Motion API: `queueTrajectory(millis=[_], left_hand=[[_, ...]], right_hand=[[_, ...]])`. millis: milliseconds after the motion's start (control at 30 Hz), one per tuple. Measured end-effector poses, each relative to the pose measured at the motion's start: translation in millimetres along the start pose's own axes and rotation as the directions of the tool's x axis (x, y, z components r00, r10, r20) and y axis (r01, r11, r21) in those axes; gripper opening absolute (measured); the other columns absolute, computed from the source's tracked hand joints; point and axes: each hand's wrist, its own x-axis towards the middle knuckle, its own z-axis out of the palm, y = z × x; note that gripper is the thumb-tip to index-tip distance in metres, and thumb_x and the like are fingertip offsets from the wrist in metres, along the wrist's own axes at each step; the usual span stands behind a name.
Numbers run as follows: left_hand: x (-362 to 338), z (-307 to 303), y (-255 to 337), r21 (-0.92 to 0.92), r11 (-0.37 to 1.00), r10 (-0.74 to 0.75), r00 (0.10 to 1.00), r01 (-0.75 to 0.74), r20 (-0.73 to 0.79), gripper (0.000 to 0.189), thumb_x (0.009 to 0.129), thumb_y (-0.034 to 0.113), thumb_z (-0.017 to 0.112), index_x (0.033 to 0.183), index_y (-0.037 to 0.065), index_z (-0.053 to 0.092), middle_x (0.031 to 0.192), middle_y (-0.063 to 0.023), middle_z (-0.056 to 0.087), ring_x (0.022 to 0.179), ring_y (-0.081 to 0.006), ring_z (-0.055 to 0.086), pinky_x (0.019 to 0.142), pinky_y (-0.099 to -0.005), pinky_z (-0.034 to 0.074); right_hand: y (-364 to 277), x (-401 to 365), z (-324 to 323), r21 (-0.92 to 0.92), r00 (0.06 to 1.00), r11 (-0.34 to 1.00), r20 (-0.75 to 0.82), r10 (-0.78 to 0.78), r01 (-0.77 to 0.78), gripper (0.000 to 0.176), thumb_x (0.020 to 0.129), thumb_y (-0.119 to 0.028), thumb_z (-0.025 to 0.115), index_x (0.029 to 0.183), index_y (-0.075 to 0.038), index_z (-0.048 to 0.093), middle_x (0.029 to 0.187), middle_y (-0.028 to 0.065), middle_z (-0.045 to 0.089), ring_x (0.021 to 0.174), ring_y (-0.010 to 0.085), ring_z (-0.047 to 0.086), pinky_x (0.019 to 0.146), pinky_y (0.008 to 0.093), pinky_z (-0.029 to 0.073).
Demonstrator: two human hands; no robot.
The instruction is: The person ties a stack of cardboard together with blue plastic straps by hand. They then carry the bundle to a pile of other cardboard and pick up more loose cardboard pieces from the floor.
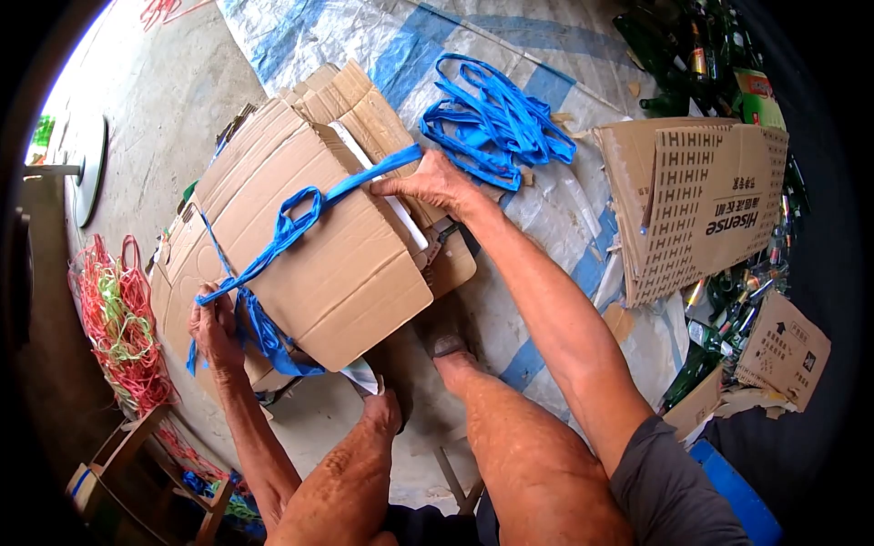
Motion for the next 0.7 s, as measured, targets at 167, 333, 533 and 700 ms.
queueTrajectory(millis=[167, 333, 533, 700], left_hand=[[0, 0, 4, -0.03, 0.999, -0.026, 0.999, 0.025, -0.036, 0.03, 0.107, 0.031, 0.057, 0.095, 0.006, 0.068, 0.066, 0.007, 0.051, 0.05, 0.0006, 0.03, 0.045, -0.0205, 0.018], [-2, 3, 4, -0.099, 0.995, 0.011, 0.997, -0.019, -0.075, 0.028, 0.107, 0.028, 0.059, 0.093, 0.006, 0.069, 0.064, 0.0081, 0.049, 0.051, 0.0, 0.031, 0.045, -0.0215, 0.018], [-7, 6, 13, -0.025, 0.998, 0.057, 0.997, -0.059, -0.056, 0.03, 0.105, 0.03, 0.061, 0.089, 0.006, 0.069, 0.066, 0.0076, 0.051, 0.054, 0.0001, 0.032, 0.048, -0.0216, 0.019], [-7, 8, 9, -0.016, 0.996, 0.082, 0.995, -0.083, -0.065, 0.029, 0.106, 0.029, 0.061, 0.092, 0.005, 0.069, 0.066, 0.0074, 0.049, 0.054, -0.0004, 0.032, 0.049, -0.0208, 0.02]], right_hand=[[1, -1, -5, -0.053, 1.0, 0.999, 0.017, -0.005, 0.006, 0.113, 0.059, -0.047, 0.097, 0.146, 0.006, 0.047, 0.14, 0.0185, 0.06, 0.128, 0.0278, 0.057, 0.111, 0.037, 0.043], [17, -1, -7, -0.362, 0.915, 0.93, -0.348, -0.204, 0.07, 0.088, 0.069, -0.044, 0.092, 0.134, 0.004, 0.056, 0.127, 0.0213, 0.063, 0.119, 0.0263, 0.061, 0.102, 0.0381, 0.049], [-73, -41, 80, -0.187, 0.771, 0.749, 0.101, -0.628, 0.635, 0.034, 0.079, -0.013, 0.082, 0.107, -0.003, 0.065, 0.1, 0.0129, 0.062, 0.088, 0.0277, 0.063, 0.079, 0.0395, 0.055], [-93, -52, 187, -0.376, 0.523, 0.392, 0.364, -0.771, 0.84, 0.058, 0.075, -0.016, 0.083, 0.124, 0.001, 0.057, 0.117, 0.0137, 0.064, 0.115, 0.0342, 0.06, 0.1, 0.0458, 0.047]])
